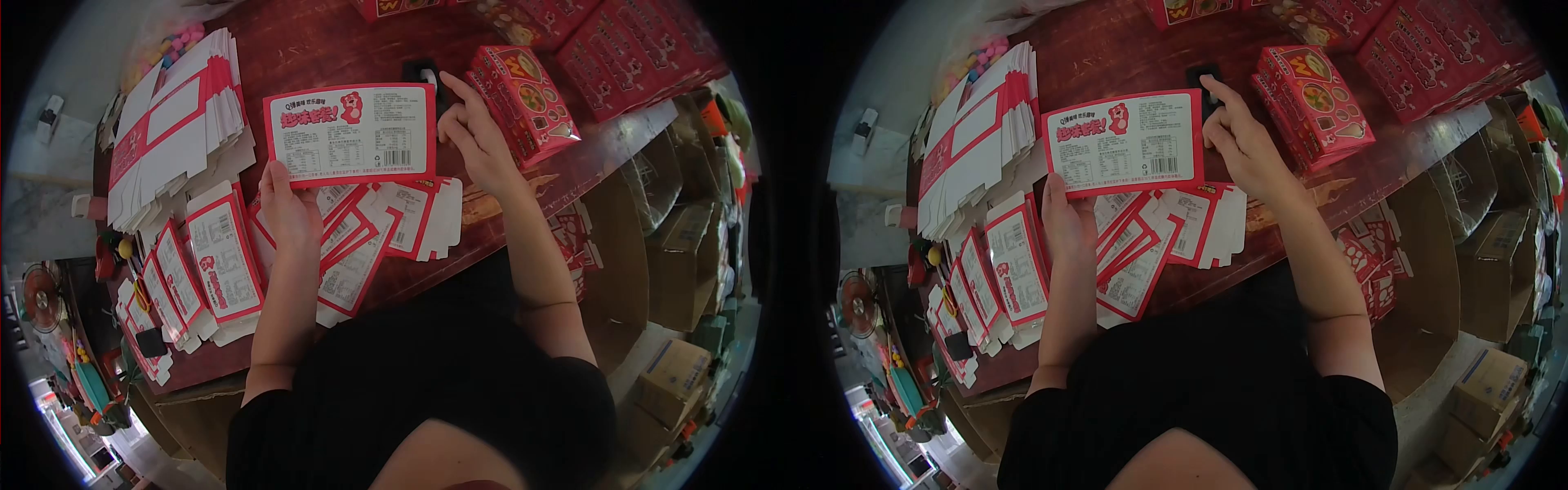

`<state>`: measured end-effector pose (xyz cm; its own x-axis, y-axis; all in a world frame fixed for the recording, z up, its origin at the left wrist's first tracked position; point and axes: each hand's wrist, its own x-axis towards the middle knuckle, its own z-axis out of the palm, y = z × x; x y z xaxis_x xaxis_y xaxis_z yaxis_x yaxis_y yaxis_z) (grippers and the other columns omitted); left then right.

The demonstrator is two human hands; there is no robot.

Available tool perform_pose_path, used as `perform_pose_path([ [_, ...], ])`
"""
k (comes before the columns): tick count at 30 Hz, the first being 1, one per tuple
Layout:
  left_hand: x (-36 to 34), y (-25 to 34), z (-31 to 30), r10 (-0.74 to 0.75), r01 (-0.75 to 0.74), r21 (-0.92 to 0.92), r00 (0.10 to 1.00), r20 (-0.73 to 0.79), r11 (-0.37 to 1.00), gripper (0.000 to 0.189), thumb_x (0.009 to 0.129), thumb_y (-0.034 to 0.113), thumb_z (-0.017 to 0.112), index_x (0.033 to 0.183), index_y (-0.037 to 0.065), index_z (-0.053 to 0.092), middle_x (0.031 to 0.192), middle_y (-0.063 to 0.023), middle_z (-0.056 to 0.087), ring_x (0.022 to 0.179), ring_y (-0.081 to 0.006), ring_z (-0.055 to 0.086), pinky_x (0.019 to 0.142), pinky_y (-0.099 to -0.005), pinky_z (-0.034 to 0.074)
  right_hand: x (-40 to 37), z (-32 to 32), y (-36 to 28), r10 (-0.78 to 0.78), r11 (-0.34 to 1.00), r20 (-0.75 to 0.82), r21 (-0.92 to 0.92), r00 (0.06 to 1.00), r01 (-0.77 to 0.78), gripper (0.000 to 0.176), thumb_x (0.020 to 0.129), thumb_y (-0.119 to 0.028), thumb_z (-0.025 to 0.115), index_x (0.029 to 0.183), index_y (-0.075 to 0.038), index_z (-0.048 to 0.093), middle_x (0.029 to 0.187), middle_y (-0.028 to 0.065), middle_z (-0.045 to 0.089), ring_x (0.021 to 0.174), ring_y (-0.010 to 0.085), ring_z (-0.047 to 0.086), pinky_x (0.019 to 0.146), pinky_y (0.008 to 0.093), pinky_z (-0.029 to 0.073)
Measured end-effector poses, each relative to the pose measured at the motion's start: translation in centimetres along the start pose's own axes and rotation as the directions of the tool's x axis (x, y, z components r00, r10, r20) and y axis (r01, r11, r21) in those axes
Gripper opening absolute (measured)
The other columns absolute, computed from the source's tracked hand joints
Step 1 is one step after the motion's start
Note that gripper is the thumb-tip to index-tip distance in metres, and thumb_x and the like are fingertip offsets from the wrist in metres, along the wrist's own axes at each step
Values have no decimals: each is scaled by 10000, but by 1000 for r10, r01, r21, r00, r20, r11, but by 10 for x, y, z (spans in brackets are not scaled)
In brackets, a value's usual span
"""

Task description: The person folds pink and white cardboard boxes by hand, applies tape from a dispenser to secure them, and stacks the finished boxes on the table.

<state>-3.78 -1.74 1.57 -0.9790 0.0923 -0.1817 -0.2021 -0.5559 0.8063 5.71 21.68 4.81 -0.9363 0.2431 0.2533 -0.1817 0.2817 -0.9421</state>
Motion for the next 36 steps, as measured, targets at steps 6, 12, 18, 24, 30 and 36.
perform_pose_path([
  [6,0,2,-2,-5,7,-27,997,73,1000,305,963,258,421,1106,-10,452,1085,-120,570,976,-203,589,840,-349,510,-2,7,7,54,993,-104,-102,993,-64,562,835,-44,576,1336,-44,322,778,41,529,698,110,512,653,247,433],
  [12,-1,3,0,-148,158,-71,980,131,985,294,964,239,410,1118,0,484,1102,-126,578,978,-205,597,851,-352,516,-8,6,19,356,491,211,786,910,-374,486,844,-170,636,1271,-93,415,779,-25,525,605,40,428,539,178,366],
  [18,0,3,-2,-166,176,-135,983,83,975,288,919,172,517,1140,-11,493,1087,-109,583,1013,-208,570,903,-336,479,-15,13,52,236,466,127,855,963,-227,453,909,-257,543,1301,-102,377,909,-11,494,653,37,435,550,195,400],
  [24,-37,15,25,619,-944,313,309,722,105,387,695,-52,713,1043,10,557,1025,-130,553,921,-256,615,827,-281,490,-31,32,-38,16,728,-100,683,995,57,642,908,-328,515,1408,-104,180,1334,113,325,1090,205,486,842,347,467],
  [30,-46,2,37,324,-979,103,156,933,175,459,667,247,781,1059,84,604,1090,-103,507,1106,-325,498,906,-467,423,-35,22,-51,212,814,-134,572,968,-99,570,782,28,608,1313,-13,403,1174,105,541,1048,141,527,878,284,453],
  [36,-22,35,-26,-86,-71,494,953,289,867,797,668,315,777,1279,-15,385,1245,-219,455,1058,-340,552,842,-442,491,-35,-60,-20,213,841,-493,532,843,98,382,866,-34,529,1239,3,455,1116,122,567,971,188,587,815,323,510],
])
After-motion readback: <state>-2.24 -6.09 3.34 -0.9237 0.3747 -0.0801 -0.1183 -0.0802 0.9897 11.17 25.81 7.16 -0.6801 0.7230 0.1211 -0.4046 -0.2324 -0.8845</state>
